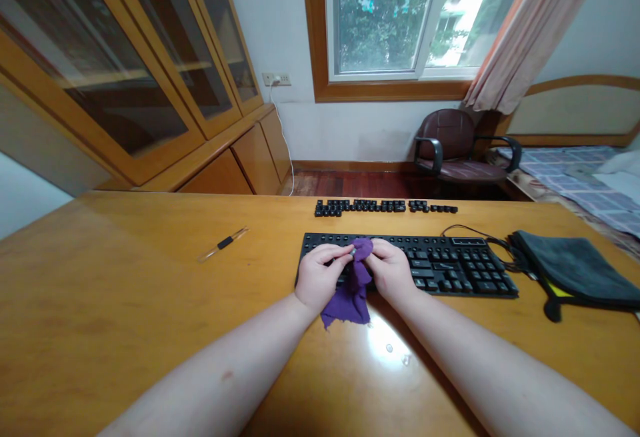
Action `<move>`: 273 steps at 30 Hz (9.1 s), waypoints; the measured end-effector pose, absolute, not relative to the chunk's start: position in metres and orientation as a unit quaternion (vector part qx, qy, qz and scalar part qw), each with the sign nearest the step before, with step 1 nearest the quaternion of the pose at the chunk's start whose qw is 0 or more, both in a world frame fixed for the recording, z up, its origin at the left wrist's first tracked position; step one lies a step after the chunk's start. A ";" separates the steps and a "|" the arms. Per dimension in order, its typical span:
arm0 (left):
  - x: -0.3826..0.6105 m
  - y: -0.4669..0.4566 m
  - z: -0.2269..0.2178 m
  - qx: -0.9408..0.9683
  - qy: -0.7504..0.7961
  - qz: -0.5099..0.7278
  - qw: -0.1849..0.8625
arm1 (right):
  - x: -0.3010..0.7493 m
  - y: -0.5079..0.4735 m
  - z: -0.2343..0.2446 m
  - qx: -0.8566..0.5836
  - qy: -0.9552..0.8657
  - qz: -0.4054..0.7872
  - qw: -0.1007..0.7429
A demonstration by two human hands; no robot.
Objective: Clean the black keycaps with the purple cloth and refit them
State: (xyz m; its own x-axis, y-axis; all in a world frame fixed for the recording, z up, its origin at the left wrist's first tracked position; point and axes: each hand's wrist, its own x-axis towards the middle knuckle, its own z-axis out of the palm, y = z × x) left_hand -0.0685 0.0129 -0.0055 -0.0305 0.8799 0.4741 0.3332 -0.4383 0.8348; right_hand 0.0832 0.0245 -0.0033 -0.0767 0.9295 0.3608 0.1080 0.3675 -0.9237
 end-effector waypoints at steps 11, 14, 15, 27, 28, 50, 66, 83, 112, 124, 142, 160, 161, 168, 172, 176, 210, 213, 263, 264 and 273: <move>-0.070 0.012 -0.009 0.637 0.479 0.543 0.265 | 0.084 0.026 -0.003 -0.393 -0.642 0.402 0.521; -0.070 0.013 -0.006 0.644 0.473 0.543 0.258 | 0.084 0.027 -0.002 -0.403 -0.613 0.413 0.539; -0.069 0.013 -0.005 0.650 0.471 0.540 0.255 | 0.084 0.027 -0.002 -0.406 -0.604 0.421 0.541; -0.069 0.013 -0.011 0.646 0.472 0.529 0.281 | 0.086 0.028 -0.003 -0.423 -0.521 0.510 0.538; -0.068 0.013 -0.012 0.635 0.479 0.534 0.287 | 0.085 0.027 -0.002 -0.418 -0.523 0.515 0.536; -0.070 0.012 -0.011 0.702 0.435 0.531 0.191 | 0.082 0.029 -0.002 -0.415 -0.508 0.536 0.531; -0.071 0.013 -0.011 0.727 0.438 0.506 0.157 | 0.083 0.028 0.002 -0.412 -0.533 0.528 0.518; -0.067 0.012 -0.020 0.608 0.470 0.574 0.284 | 0.084 0.027 -0.002 -0.354 -0.582 0.526 0.510; -0.071 0.014 -0.017 0.625 0.469 0.555 0.284 | 0.085 0.028 -0.006 -0.405 -0.581 0.476 0.522; -0.072 0.010 -0.011 0.729 0.422 0.505 0.189 | 0.083 0.028 -0.008 -0.410 -0.487 0.568 0.522; -0.072 0.016 -0.011 0.651 0.456 0.521 0.312 | 0.082 0.028 -0.012 -0.387 -0.451 0.609 0.525; -0.076 0.029 -0.002 0.511 0.488 0.589 0.392 | 0.082 0.011 0.002 -0.251 -0.496 0.788 0.263; -0.078 0.030 -0.002 0.533 0.498 0.571 0.377 | 0.083 0.010 0.002 -0.242 -0.527 0.790 0.197; -0.088 0.035 -0.002 0.731 0.538 0.380 0.176 | 0.083 0.010 0.002 -0.248 -0.599 0.760 0.047; -0.087 0.035 -0.004 0.765 0.540 0.332 0.116 | 0.082 0.012 -0.002 -0.237 -0.605 0.758 0.055; -0.085 0.036 -0.006 0.771 0.554 0.301 0.093 | 0.082 0.013 -0.005 -0.230 -0.604 0.760 0.067; -0.077 0.018 0.003 0.781 0.568 0.260 0.014 | 0.083 0.016 -0.013 -0.231 -0.586 0.773 0.076; -0.076 0.017 0.004 0.791 0.564 0.237 0.019 | 0.082 0.016 -0.012 -0.227 -0.582 0.777 0.078; -0.076 0.146 0.012 0.822 0.555 0.117 -0.047 | 0.080 0.015 -0.004 -0.240 -0.575 0.777 0.087; -0.075 0.144 0.014 0.823 0.554 0.120 -0.044 | 0.080 0.015 -0.005 -0.242 -0.571 0.779 0.088; -0.061 0.064 0.025 0.724 0.547 0.407 0.104 | 0.090 0.019 -0.016 -0.193 -0.416 0.857 0.234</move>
State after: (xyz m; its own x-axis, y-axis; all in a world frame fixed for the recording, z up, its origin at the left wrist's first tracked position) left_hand -0.0608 0.0636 0.0254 0.0694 0.8773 0.4749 0.7071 -0.3791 0.5969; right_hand 0.0895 0.0194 -0.0161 -0.8164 0.5611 -0.1365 -0.2400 -0.5446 -0.8036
